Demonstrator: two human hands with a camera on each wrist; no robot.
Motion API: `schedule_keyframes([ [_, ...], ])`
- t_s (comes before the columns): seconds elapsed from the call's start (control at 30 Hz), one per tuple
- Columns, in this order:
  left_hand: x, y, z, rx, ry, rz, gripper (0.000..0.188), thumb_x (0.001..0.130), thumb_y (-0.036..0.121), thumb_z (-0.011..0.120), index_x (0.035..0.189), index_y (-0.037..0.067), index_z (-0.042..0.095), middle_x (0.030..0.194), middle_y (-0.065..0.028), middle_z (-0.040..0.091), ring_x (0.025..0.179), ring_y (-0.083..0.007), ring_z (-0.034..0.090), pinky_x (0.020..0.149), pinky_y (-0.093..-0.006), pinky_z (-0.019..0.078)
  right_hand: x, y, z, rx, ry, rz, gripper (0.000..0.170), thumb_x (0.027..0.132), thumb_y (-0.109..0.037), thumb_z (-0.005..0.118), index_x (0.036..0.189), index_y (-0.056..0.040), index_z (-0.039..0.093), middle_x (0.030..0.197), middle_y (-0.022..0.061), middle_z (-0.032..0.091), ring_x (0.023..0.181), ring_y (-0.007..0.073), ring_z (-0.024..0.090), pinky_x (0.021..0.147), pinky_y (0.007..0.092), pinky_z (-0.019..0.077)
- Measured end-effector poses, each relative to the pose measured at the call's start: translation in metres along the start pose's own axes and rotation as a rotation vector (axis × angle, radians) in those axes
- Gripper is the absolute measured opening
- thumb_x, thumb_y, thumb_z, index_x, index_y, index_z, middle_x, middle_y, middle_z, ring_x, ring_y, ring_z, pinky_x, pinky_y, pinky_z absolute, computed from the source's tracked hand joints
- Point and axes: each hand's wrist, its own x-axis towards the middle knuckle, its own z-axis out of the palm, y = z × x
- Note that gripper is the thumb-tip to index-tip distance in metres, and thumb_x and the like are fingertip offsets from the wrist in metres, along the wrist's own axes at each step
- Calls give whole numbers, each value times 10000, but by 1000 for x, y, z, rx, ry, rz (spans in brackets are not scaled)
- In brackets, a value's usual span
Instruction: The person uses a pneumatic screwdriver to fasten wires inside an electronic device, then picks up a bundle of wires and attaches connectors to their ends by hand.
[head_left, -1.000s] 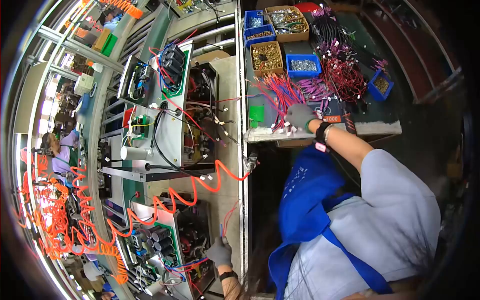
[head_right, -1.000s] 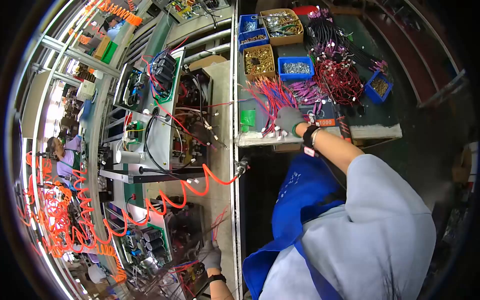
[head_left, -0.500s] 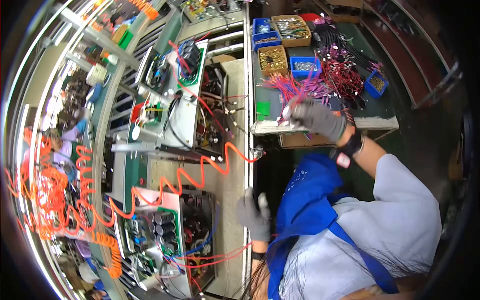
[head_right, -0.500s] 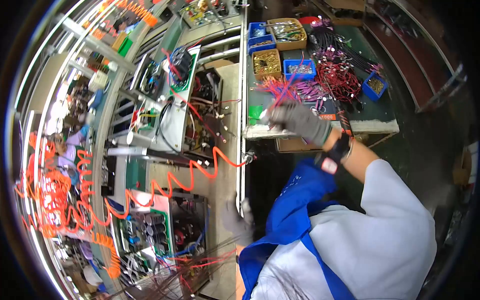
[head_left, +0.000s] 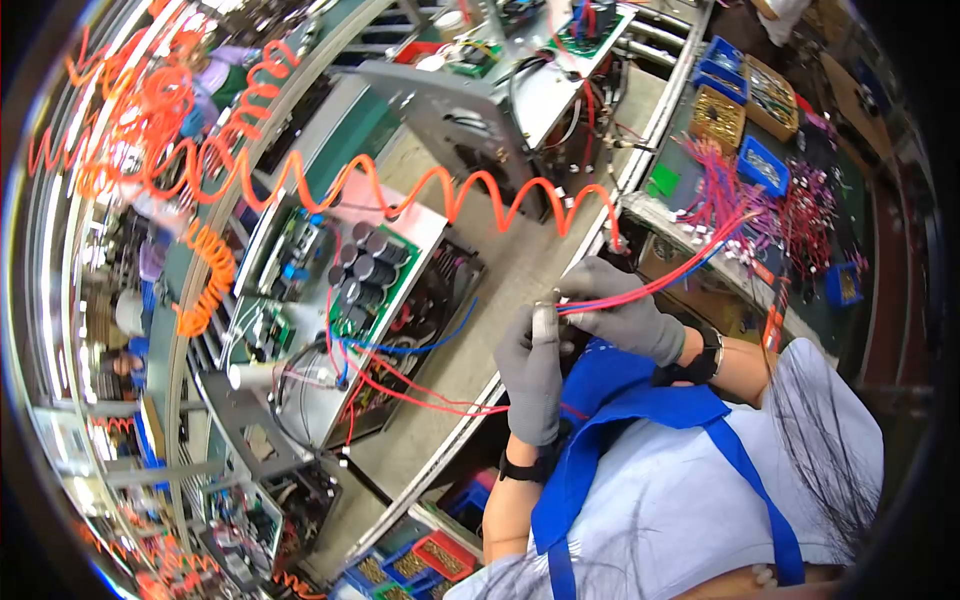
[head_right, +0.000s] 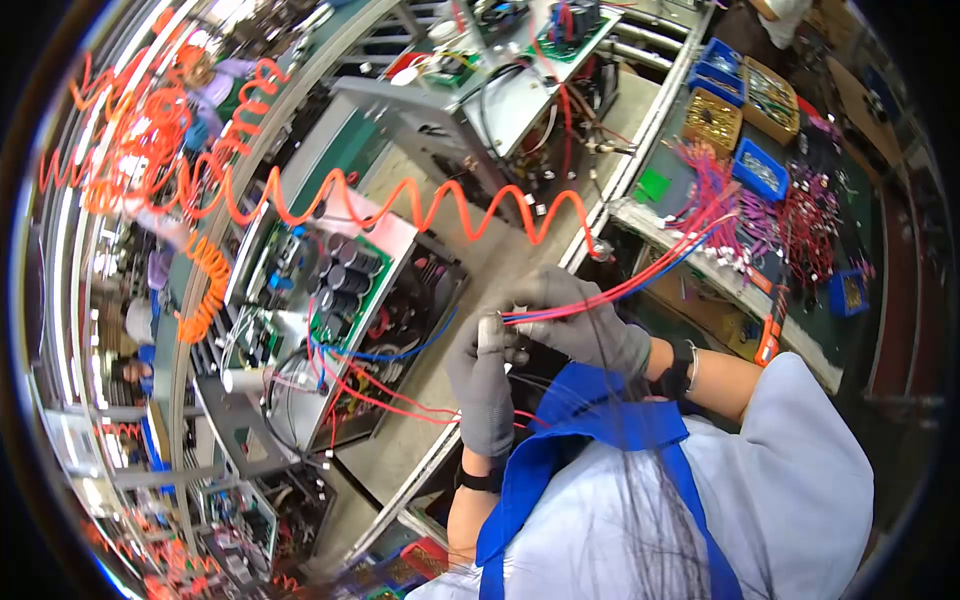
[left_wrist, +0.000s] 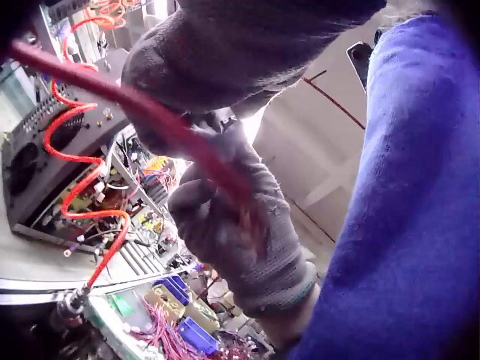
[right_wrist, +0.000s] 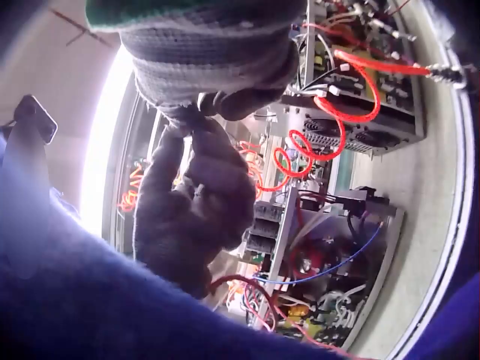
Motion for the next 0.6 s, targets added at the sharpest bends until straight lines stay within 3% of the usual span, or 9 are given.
schedule_keyframes([
  [0.1,-4,11,-20,97,217,161,275,960,127,543,1152,-54,622,897,-72,629,772,-119,607,648,-268,511,-14,-4,6,363,-485,647,416,936,-319,646,1218,-14,613,959,56,661,815,139,613,724,312,515],
  [0.13,-7,12,-29,139,296,186,237,924,65,550,1109,-45,651,941,-81,652,820,-124,625,690,-272,514,-1,-36,-10,516,-781,754,380,948,-293,626,1168,16,631,965,61,672,822,138,619,733,290,516],
  [0.17,-8,10,-37,293,265,295,231,912,57,552,1099,-31,654,916,-88,647,793,-142,624,685,-279,506,5,-53,-16,553,-845,762,340,945,-279,626,1131,5,656,940,64,674,824,131,616,726,278,511],
  [0.23,-18,6,-58,626,212,471,224,887,42,555,1081,-2,659,866,-102,637,739,-178,620,674,-293,491,10,-58,-7,279,-433,246,310,918,-274,654,1103,-27,680,874,73,657,797,142,618,706,298,501],
  [0.3,-33,12,-60,596,74,460,219,867,43,590,1072,37,668,857,-123,591,756,-233,598,693,-311,479,31,-55,6,-162,-344,-57,310,882,-313,688,1059,-58,679,803,121,586,782,227,619,687,346,476],
  [0.4,-50,7,-67,610,105,392,220,871,52,599,1080,48,668,859,-118,593,755,-234,600,685,-315,480,17,-17,38,193,-665,264,322,894,-317,686,1081,-55,676,888,113,639,826,229,630,734,352,495],
  [0.5,-63,-6,-83,617,181,382,224,868,61,607,1084,51,666,849,-116,605,749,-232,612,691,-317,488,15,-16,48,397,-786,355,331,888,-303,699,1114,-62,676,977,107,679,894,225,650,798,345,511],
  [0.53,-67,-9,-86,590,193,356,226,865,63,609,1083,51,667,847,-114,610,748,-231,615,692,-317,490,20,-23,51,278,-832,240,338,880,-292,709,1124,-59,681,1033,111,694,937,229,662,842,336,515],
  [0.6,-72,-14,-91,537,208,309,229,859,67,614,1081,52,668,842,-109,619,747,-229,621,694,-318,495,19,-26,59,215,-803,245,343,878,-304,711,1117,-60,679,1020,116,695,945,234,664,834,342,515],
])
